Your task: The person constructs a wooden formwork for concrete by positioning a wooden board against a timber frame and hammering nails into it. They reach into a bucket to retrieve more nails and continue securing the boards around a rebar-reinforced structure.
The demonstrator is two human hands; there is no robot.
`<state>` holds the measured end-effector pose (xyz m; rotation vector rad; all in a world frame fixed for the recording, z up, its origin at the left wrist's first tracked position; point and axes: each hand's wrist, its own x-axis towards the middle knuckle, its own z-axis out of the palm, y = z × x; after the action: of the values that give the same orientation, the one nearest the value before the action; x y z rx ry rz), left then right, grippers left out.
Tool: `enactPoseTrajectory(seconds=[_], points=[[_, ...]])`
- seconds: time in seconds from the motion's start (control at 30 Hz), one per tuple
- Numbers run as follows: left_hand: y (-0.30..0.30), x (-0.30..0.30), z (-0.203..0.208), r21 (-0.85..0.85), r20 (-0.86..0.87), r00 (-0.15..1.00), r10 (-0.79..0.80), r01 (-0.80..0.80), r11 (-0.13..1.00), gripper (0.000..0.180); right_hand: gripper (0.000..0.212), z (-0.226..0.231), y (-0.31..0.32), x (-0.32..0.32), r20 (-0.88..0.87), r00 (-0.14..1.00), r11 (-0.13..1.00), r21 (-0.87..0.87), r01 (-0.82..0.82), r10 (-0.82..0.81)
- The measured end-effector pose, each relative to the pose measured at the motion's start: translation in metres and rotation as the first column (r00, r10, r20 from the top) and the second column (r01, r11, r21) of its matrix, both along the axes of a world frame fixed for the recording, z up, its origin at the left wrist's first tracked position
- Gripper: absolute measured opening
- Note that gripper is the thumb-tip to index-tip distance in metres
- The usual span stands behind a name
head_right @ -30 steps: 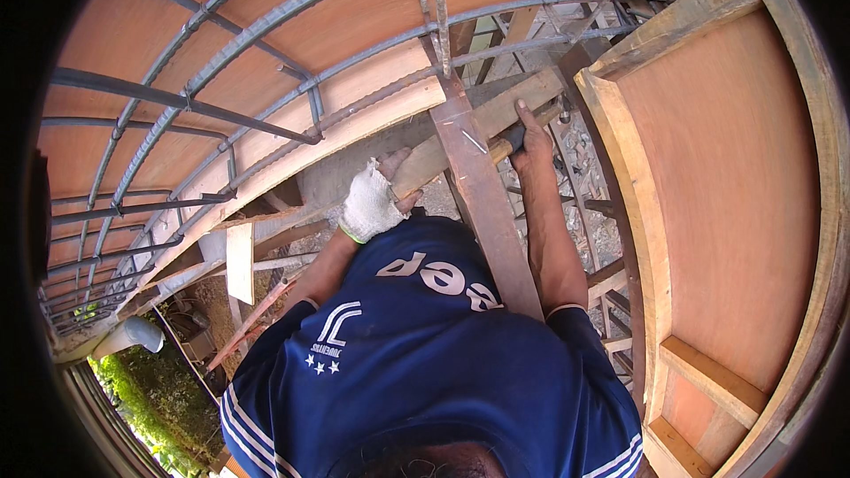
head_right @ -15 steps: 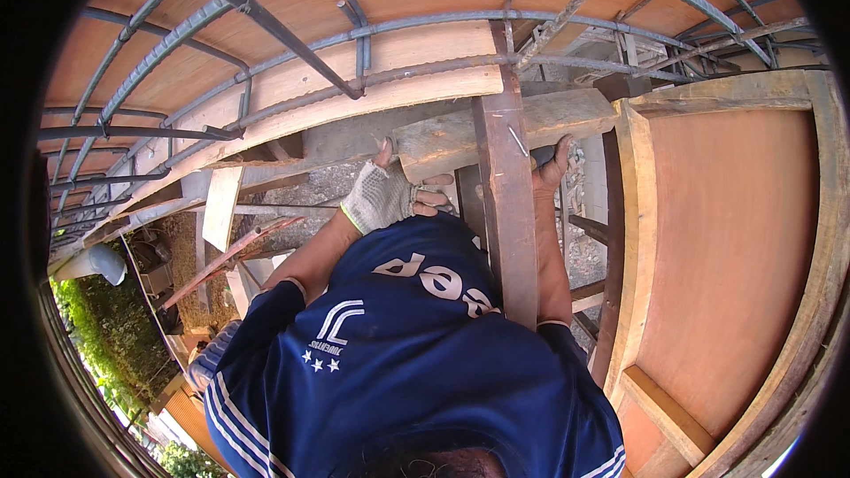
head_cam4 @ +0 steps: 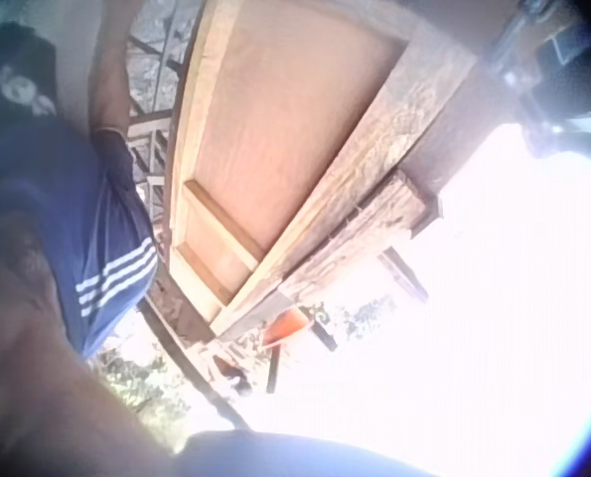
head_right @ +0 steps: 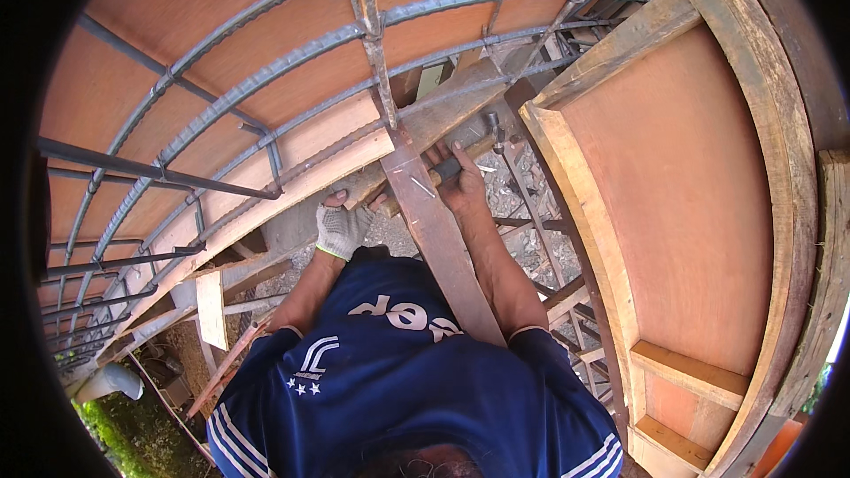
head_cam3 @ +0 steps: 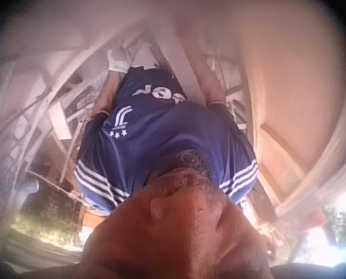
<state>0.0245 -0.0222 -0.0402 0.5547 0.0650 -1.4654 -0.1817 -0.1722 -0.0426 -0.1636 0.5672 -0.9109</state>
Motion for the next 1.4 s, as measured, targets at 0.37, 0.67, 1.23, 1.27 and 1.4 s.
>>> enactPoseTrajectory(seconds=[0.37,0.67,1.23,1.27,1.4], points=[[-0.084,-0.012,-0.119,-0.168,0.774,0.631,0.056,0.119,0.979,0.053,0.041,0.012,-0.029,0.011,-0.037,0.972,0.972,-0.052,0.231,-0.233],[-0.126,-0.031,-0.067,-0.447,-0.073,0.950,-0.305,0.242,0.861,0.054,0.042,0.029,-0.049,0.004,-0.038,0.935,0.936,0.000,0.353,-0.352],[-0.174,-0.037,-0.064,-0.623,-0.224,0.841,-0.492,0.265,0.736,0.055,0.046,0.049,-0.039,0.003,-0.087,0.941,0.943,0.037,0.331,-0.327],[-0.173,-0.034,-0.064,-0.625,-0.222,0.840,-0.496,0.268,0.733,0.055,0.044,0.048,-0.040,0.003,-0.076,0.940,0.941,0.047,0.335,-0.331],[-0.170,-0.030,-0.061,-0.640,-0.214,0.835,-0.507,0.272,0.718,0.056,0.032,0.047,-0.044,0.002,-0.074,0.948,0.950,-0.002,0.311,-0.311]])
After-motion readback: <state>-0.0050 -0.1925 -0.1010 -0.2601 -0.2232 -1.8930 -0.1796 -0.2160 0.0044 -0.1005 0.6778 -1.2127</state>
